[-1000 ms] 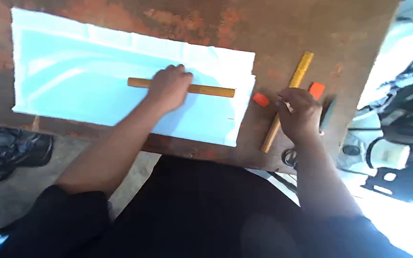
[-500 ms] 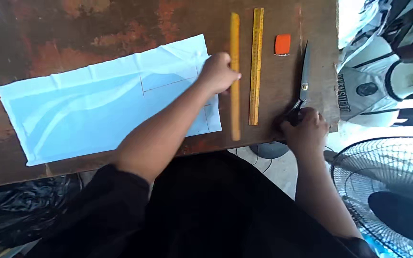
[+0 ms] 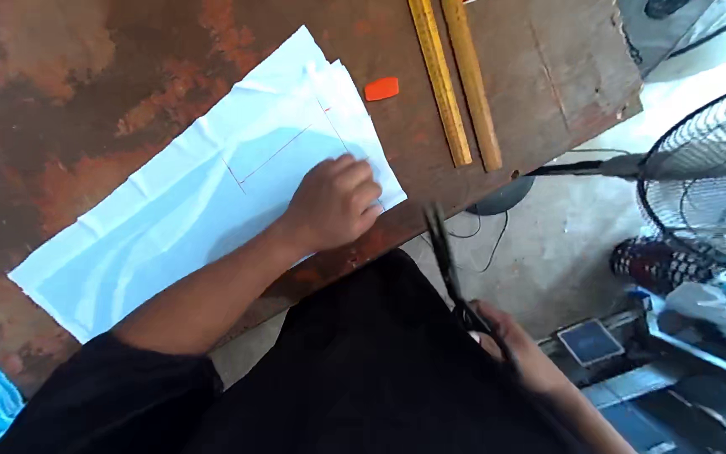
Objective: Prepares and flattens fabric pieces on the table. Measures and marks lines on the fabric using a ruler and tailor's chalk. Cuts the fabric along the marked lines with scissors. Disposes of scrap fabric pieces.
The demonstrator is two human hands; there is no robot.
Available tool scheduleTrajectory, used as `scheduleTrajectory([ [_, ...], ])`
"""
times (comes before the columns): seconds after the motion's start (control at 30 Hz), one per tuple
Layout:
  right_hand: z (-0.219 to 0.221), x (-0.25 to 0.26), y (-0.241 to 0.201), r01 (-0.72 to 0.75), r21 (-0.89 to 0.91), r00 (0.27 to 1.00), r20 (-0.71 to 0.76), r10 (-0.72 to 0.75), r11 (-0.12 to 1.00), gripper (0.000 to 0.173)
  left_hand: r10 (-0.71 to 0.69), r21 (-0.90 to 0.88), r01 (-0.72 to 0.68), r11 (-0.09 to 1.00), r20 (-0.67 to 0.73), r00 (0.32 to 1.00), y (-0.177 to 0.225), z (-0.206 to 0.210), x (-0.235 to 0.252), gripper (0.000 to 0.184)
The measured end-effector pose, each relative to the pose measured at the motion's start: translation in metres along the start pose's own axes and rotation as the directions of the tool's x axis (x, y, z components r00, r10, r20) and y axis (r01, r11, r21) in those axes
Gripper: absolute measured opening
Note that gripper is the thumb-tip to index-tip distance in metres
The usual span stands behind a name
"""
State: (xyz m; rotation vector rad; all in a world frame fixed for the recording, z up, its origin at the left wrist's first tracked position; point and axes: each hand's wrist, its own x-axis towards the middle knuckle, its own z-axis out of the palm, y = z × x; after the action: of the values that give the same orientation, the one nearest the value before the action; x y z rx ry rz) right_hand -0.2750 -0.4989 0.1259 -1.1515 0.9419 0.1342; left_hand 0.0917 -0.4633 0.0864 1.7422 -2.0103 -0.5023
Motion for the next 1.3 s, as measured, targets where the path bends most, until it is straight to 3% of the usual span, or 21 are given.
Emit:
scheduleTrajectory([
  [0.07,0.014,-0.010,0.015,-0.105,-0.031,0.994,-0.026,0.104,0.994,0.049,0.125,0.047,-0.128,0.991,0.061,0.990,-0.008,0.015,-0.027,0.037],
  [0.17,0.023,-0.004,0.019,-0.155,-0.188,0.984,-0.117,0.135,0.970,0.058,0.210,0.080,-0.217,0.973,0.078,0.975,-0.016,0.029,-0.036,0.041],
  [0.37,0.031,0.020,-0.007,-0.154,-0.617,0.968,-0.251,-0.007,0.772,0.065,0.249,0.108,-0.253,0.961,0.046,0.967,-0.025,0.038,-0.043,0.049],
  [0.47,0.035,0.030,-0.009,-0.136,-0.732,0.959,-0.265,-0.095,0.667,0.069,0.254,0.118,-0.256,0.959,0.031,0.967,-0.030,0.040,-0.045,0.051],
  [0.73,0.052,0.042,-0.011,-0.104,-0.829,0.927,-0.281,-0.249,0.549,0.066,0.244,0.121,-0.246,0.962,0.028,0.969,-0.030,0.041,-0.046,0.050],
  [1.3,0.074,0.037,-0.017,-0.164,-0.852,0.894,-0.341,-0.289,0.498,0.046,0.226,0.108,-0.229,0.967,0.036,0.973,-0.031,0.042,-0.045,0.047],
])
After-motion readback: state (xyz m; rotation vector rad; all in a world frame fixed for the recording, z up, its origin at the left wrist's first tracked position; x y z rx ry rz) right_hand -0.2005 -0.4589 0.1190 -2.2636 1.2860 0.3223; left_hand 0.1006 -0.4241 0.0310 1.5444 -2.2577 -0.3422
